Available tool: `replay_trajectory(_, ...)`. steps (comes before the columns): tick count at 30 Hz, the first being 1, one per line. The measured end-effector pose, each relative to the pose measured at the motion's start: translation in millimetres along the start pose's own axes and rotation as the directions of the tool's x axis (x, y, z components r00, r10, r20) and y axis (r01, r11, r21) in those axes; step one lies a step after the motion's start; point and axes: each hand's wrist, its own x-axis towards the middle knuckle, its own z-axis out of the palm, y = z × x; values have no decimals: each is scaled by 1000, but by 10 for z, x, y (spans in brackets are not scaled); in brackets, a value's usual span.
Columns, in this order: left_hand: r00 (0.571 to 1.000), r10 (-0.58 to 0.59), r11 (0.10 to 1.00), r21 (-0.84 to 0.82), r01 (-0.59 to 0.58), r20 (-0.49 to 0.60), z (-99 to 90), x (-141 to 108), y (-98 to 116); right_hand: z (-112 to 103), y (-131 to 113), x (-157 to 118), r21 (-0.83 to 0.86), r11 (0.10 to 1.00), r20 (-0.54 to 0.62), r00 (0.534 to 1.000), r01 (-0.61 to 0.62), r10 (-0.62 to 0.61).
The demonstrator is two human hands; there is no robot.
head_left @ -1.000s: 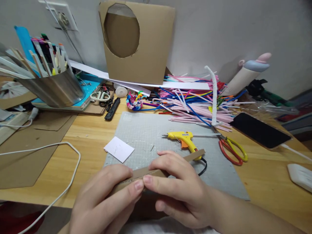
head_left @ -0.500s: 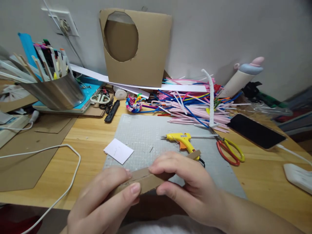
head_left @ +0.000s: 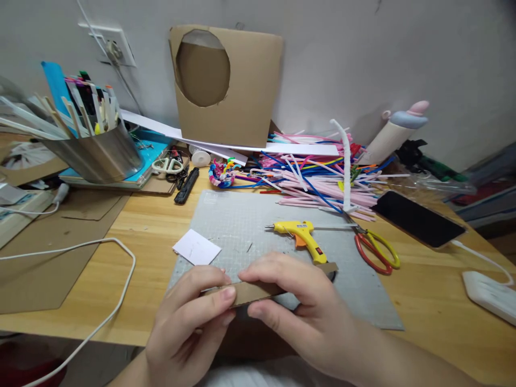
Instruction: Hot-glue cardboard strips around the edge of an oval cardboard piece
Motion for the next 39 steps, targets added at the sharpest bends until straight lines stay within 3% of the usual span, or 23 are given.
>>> replay_trajectory(4, 996, -62, 996, -56, 66, 63, -77, 4, 45, 6, 0, 19, 1, 1000, -11, 1000, -4, 4)
replay_trajectory(6, 986, -144, 980, -126, 153, 82, -101, -18, 66, 5, 1, 17, -11, 1000, -20, 1000, -9, 9)
replay_trajectory(11, 910, -403, 876, -249, 414, 93, -125, 40, 166, -7, 16, 13, -53, 998, -22, 1000, 18, -19)
replay_trajectory(16, 854, -519, 810, -306, 501, 26, -140, 198, 239, -10, 23, 14, -67, 997, -15, 999, 27, -28)
replay_trajectory(19, 801, -598, 751, -373, 545, -33, -152, 192, 194, -1, 18, -2, -76, 997, -16, 1000, 25, -26)
replay_trajectory(21, 791, -611, 747, -354, 563, -33, -162, 178, 148, -1, 13, -12, -79, 996, -10, 1000, 27, -28)
replay_trajectory(27, 899, -430, 884, -164, 438, 84, -169, 237, 139, -25, 5, -13, -92, 995, -22, 999, 34, -36)
replay_trajectory(31, 964, -238, 971, 14, 238, 118, -162, 260, 193, -19, 3, -16, -105, 994, -11, 1000, 10, -11)
replay_trajectory(34, 976, -109, 989, 115, 88, 188, -162, 268, 185, -8, -12, -19, -135, 990, -34, 999, -41, 37)
replay_trajectory(39, 973, -6, 994, 108, -20, 232, -136, 280, 46, -37, -23, -40, -158, 985, -41, 997, -69, 64)
